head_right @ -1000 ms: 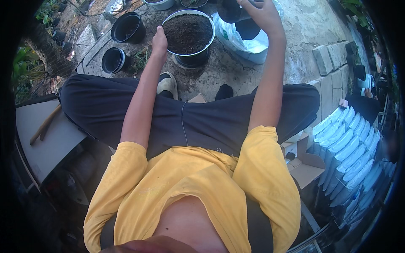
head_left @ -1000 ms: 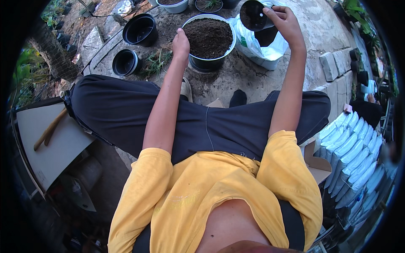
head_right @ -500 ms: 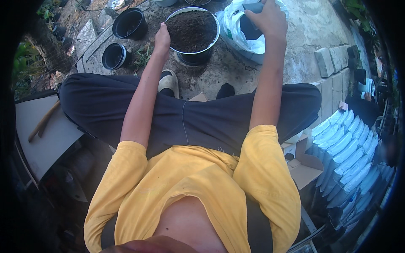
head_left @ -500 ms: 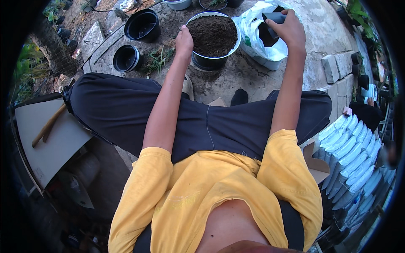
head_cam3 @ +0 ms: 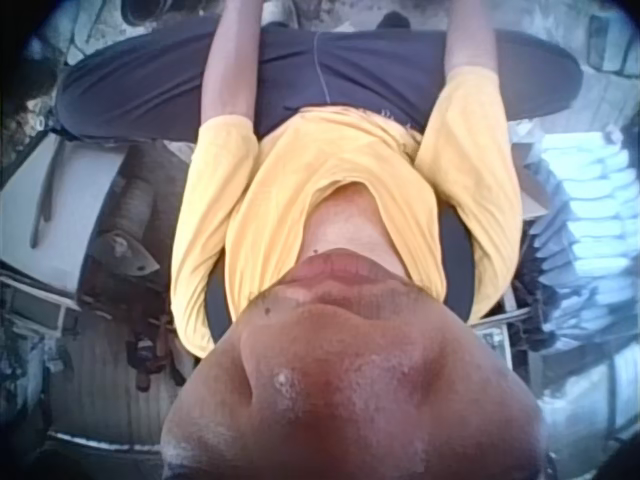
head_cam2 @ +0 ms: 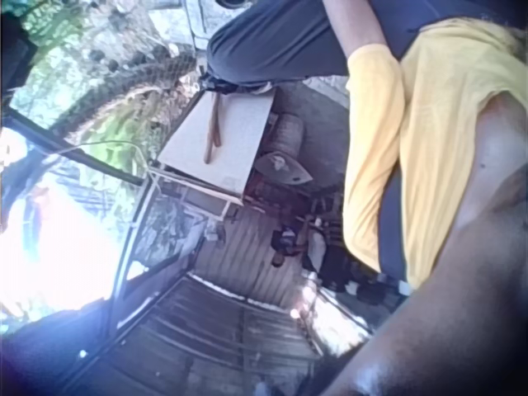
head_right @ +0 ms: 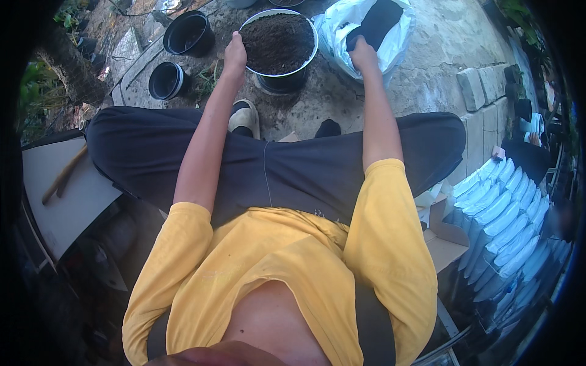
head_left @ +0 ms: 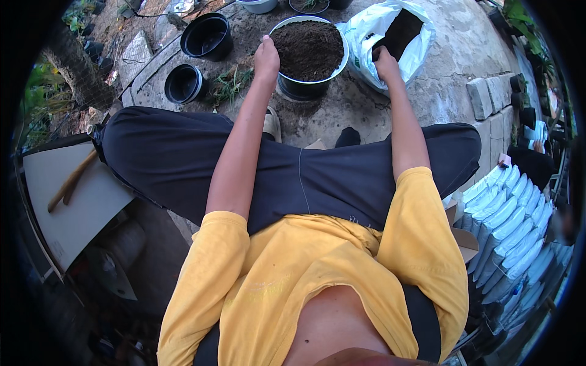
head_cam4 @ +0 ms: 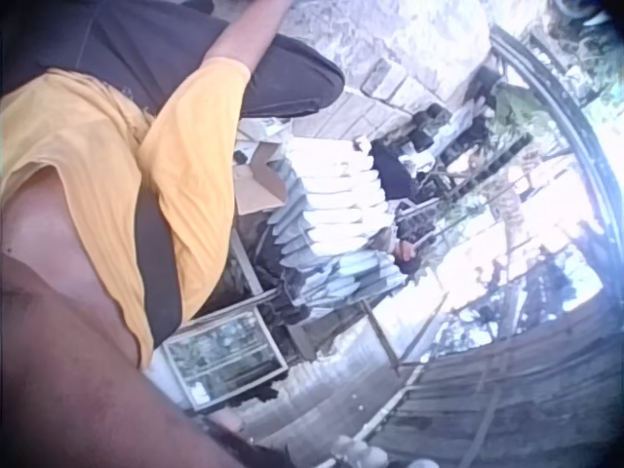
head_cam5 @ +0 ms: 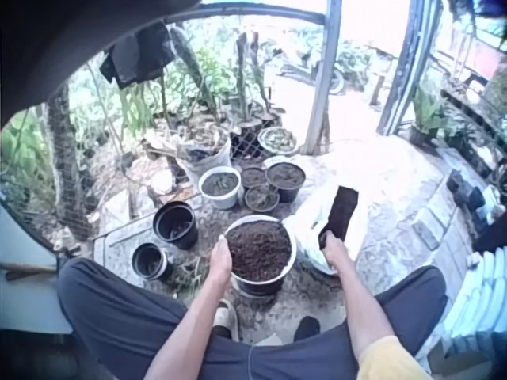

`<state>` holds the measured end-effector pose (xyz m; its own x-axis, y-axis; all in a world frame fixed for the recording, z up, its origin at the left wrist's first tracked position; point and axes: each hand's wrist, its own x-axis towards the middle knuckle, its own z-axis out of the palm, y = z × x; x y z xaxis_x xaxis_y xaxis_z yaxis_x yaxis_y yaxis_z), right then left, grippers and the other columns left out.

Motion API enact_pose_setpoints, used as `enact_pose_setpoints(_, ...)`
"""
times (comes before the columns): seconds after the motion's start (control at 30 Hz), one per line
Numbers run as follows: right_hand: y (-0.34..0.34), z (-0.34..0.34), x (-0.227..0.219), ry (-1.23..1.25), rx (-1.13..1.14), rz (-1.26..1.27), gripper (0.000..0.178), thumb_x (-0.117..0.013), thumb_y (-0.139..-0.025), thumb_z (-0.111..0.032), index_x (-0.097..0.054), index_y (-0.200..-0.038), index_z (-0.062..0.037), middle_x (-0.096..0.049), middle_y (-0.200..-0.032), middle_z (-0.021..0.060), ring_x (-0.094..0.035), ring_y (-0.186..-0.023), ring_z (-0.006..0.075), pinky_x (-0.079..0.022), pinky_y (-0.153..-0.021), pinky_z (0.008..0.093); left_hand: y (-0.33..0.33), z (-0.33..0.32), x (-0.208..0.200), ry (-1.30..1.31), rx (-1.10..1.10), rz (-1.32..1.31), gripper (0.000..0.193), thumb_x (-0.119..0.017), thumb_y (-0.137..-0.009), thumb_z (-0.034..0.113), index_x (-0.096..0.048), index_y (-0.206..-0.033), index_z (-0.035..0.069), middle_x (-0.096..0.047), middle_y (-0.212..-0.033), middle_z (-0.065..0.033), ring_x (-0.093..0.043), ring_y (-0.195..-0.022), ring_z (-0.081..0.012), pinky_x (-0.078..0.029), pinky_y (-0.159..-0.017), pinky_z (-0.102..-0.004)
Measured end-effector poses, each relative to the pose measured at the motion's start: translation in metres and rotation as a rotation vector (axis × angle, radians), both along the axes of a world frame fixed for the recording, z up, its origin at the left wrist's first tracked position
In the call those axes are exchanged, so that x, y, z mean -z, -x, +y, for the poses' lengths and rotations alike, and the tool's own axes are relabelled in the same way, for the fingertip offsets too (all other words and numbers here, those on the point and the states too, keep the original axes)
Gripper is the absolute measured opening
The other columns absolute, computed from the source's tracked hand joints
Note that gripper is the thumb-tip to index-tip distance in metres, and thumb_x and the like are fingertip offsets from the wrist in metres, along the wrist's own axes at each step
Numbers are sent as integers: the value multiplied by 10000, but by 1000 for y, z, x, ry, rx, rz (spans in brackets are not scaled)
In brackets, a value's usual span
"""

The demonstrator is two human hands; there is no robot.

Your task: The person scoops soil from a large white bag into a black pot using a small scoop. They then place a small plant into the pot and cover the roots with more soil. The person repeats this process for multiple pots.

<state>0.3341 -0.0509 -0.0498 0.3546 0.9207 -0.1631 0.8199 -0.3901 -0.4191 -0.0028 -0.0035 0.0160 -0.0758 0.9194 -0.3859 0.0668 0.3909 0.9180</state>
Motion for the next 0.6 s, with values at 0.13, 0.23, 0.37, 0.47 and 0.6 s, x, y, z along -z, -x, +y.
enact_pose_setpoints(0.13, -21, 8, 0, -109, 61, 186, 564, -797, -756, -325, -607, -1181, -6, -687, -1162, 211, -664, -1096, 354, -511, -946, 404, -5, 0, 6, -41, -41, 23, 629, -337, -1047, 481, -609, -1176, -71, -655, -1105, -189, -597, -1042, -284, -422, -954, -395)
enact_pose_setpoints(0.23, -32, 8, -13, -152, 192, 508, 815, -859, -714, -466, -558, -1225, 92, -643, -1146, 226, -672, -1015, 275, -569, -843, 354, -6, 1, 10, -42, -49, -4, 627, -337, -1048, 478, -610, -1171, -73, -656, -1102, -188, -599, -1037, -281, -424, -948, -396)
enact_pose_setpoints(0.37, -42, -3, -58, -142, 321, 681, 827, -847, -735, -520, -541, -1237, 60, -611, -1103, 162, -650, -972, 236, -585, -805, 330, -7, -1, -4, 10, -43, -19, 632, -331, -1050, 470, -604, -1201, -80, -650, -1168, -207, -603, -1089, -296, -423, -964, -395)
enact_pose_setpoints(0.47, -46, -10, -94, -156, 316, 574, 840, -819, -735, -575, -551, -1237, 43, -620, -1111, 171, -635, -1022, 240, -577, -835, 339, -7, 3, 3, -4, -57, -22, 629, -325, -1053, 459, -606, -1203, -84, -650, -1182, -209, -605, -1102, -303, -421, -970, -396)
enact_pose_setpoints(0.6, -40, -17, -146, -190, 268, 370, 930, -816, -725, -595, -496, -1296, 65, -629, -1133, 193, -646, -1021, 240, -568, -823, 338, -9, 4, 10, -26, -63, -49, 625, -319, -1056, 449, -609, -1208, -84, -651, -1190, -202, -604, -1111, -302, -417, -980, -400)
